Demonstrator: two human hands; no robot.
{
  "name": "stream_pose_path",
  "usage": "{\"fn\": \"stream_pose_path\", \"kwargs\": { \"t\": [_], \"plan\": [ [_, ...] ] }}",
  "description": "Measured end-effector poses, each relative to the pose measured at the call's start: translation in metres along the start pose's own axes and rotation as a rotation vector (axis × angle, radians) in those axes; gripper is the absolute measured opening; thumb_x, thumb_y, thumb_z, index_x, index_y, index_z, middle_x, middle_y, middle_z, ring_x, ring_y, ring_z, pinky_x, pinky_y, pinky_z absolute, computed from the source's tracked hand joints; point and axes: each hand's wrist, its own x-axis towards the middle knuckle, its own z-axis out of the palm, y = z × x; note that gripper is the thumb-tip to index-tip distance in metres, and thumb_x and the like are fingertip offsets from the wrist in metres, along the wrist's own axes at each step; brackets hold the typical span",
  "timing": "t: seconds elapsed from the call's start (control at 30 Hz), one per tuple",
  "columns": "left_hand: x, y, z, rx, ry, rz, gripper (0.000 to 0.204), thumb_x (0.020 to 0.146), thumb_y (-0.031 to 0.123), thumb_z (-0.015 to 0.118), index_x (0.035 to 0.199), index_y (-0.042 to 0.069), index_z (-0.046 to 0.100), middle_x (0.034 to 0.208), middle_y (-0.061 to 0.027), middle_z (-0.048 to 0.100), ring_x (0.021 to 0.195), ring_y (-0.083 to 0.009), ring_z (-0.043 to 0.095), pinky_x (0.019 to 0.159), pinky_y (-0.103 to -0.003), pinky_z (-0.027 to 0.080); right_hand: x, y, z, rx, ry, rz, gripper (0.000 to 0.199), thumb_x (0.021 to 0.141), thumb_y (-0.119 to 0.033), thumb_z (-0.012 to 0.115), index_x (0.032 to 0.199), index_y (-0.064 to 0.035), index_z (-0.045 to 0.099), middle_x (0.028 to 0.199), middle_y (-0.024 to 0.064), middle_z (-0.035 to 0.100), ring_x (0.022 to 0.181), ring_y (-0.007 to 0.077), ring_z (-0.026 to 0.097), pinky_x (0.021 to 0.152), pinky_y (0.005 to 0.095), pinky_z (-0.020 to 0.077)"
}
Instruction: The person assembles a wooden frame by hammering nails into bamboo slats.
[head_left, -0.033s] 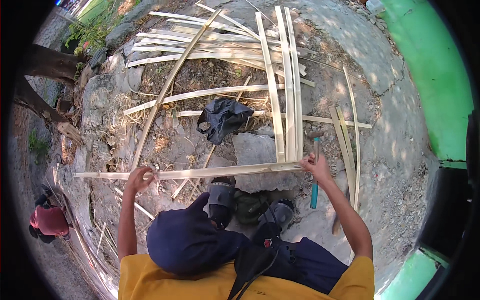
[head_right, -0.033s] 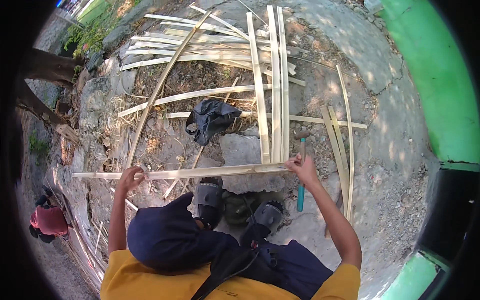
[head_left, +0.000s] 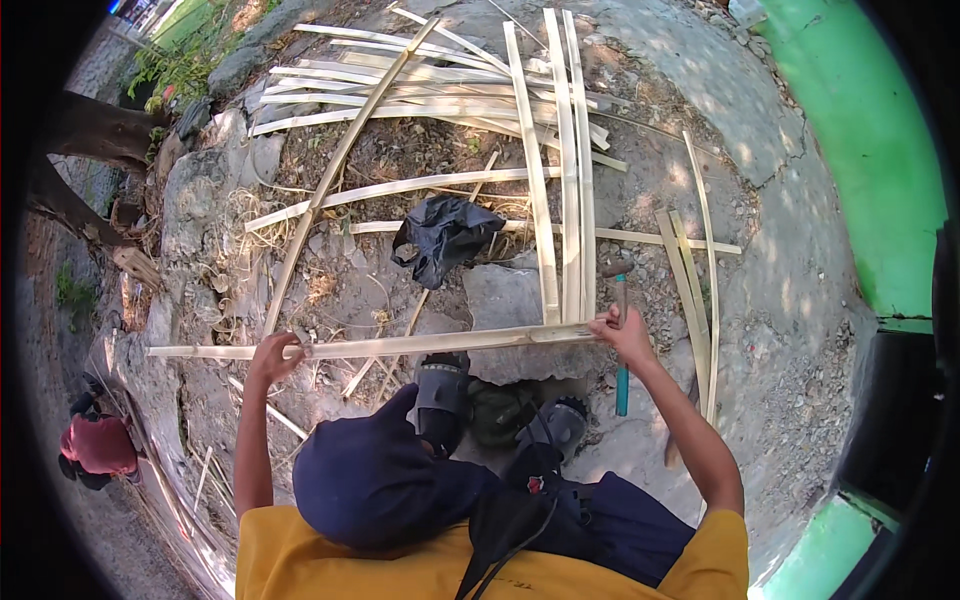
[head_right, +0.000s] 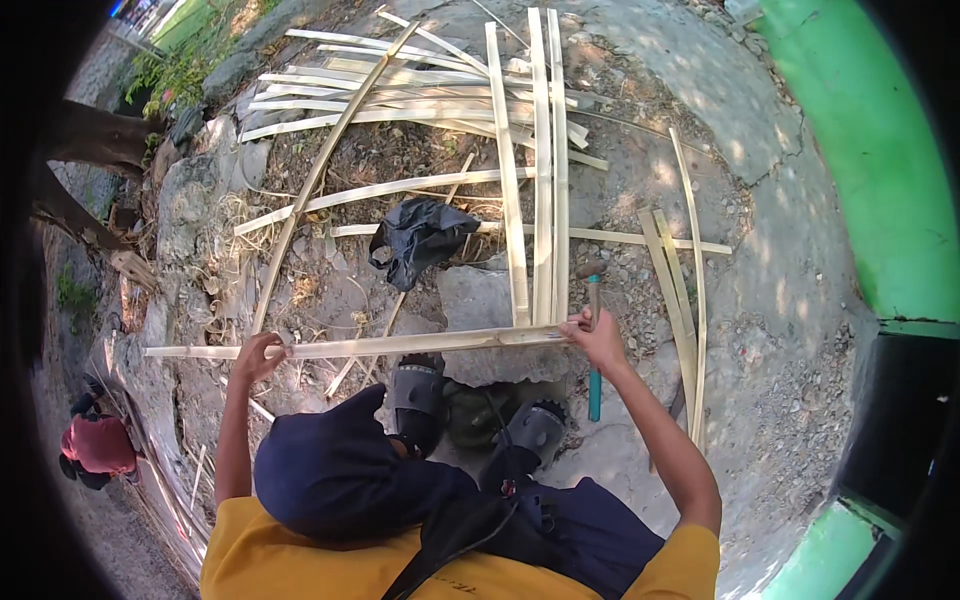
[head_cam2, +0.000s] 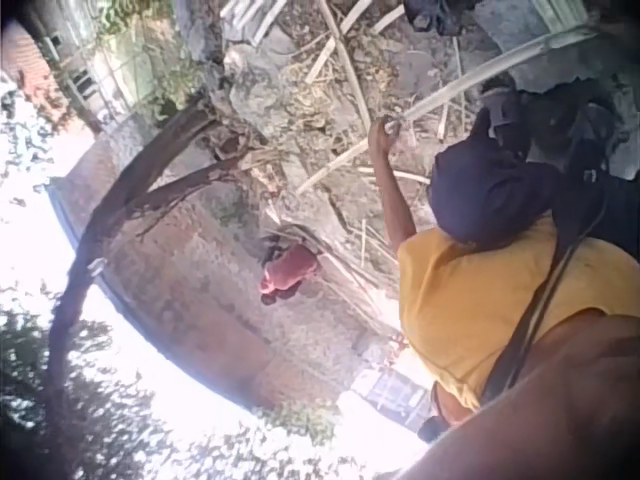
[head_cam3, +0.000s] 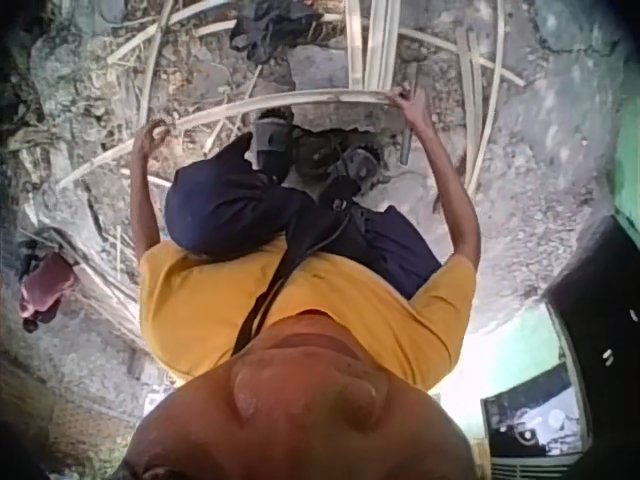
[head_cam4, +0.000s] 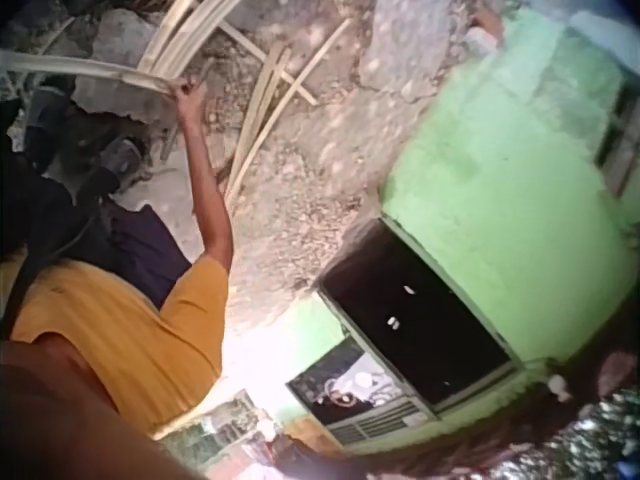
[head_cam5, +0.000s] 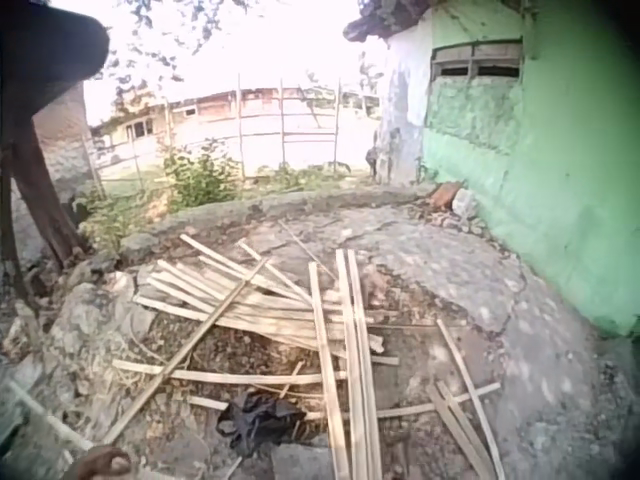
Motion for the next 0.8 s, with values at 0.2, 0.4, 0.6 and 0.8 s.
{"fn": "stream_pose_path", "kwargs": {
  "t": [0.2,0.4,0.6,0.8],
  "plan": [
    [0.016,-0.005,0.009,0.031,-0.033,-0.091,0.032,0.081,0.029,0.078,0.101,0.004,0.071,0.103,-0.0169,0.069,0.102,-0.0372,0.069,0.091,-0.048,0.054,0.005,0.019,0.029,-0.719,0.248,-0.095,0.034,0.083,-0.018,0.087,0.092,-0.0010,0.058,0.098,0.0150,0.078,0.090,0.0264,0.077,0.084,0.0412,0.0596],
    [0.068,0.108,0.020,-0.476,0.134,0.187,0.031,0.091,0.009,0.073,0.121,0.004,0.068,0.111,-0.0117,0.072,0.101,-0.0262,0.071,0.090,-0.040,0.058,0.016,0.017,0.023,-0.698,0.352,-0.061,0.035,0.089,-0.018,0.082,0.110,0.0048,0.067,0.113,0.0187,0.078,0.099,0.0291,0.078,0.089,0.0415,0.0601],
    [0.170,0.287,0.064,-1.064,-0.078,0.338,0.043,0.102,0.014,0.069,0.140,-0.004,0.059,0.120,-0.0174,0.073,0.107,-0.0219,0.072,0.087,-0.033,0.060,0.070,0.016,0.028,-0.307,0.302,-0.067,0.034,0.091,0.001,0.076,0.099,-0.0043,0.044,0.132,0.0305,0.068,0.117,0.0296,0.072,0.097,0.0408,0.0610],
    [0.251,0.383,0.109,-0.913,0.141,0.346,0.082,0.105,0.014,0.062,0.163,-0.010,0.009,0.164,-0.0355,0.033,0.155,-0.0351,0.036,0.126,-0.042,0.032,0.116,0.022,0.052,-0.016,0.379,-0.175,0.036,0.086,0.012,0.074,0.104,-0.0006,0.046,0.141,0.0353,0.060,0.133,0.0383,0.062,0.110,0.0449,0.0545]
  ]
}}
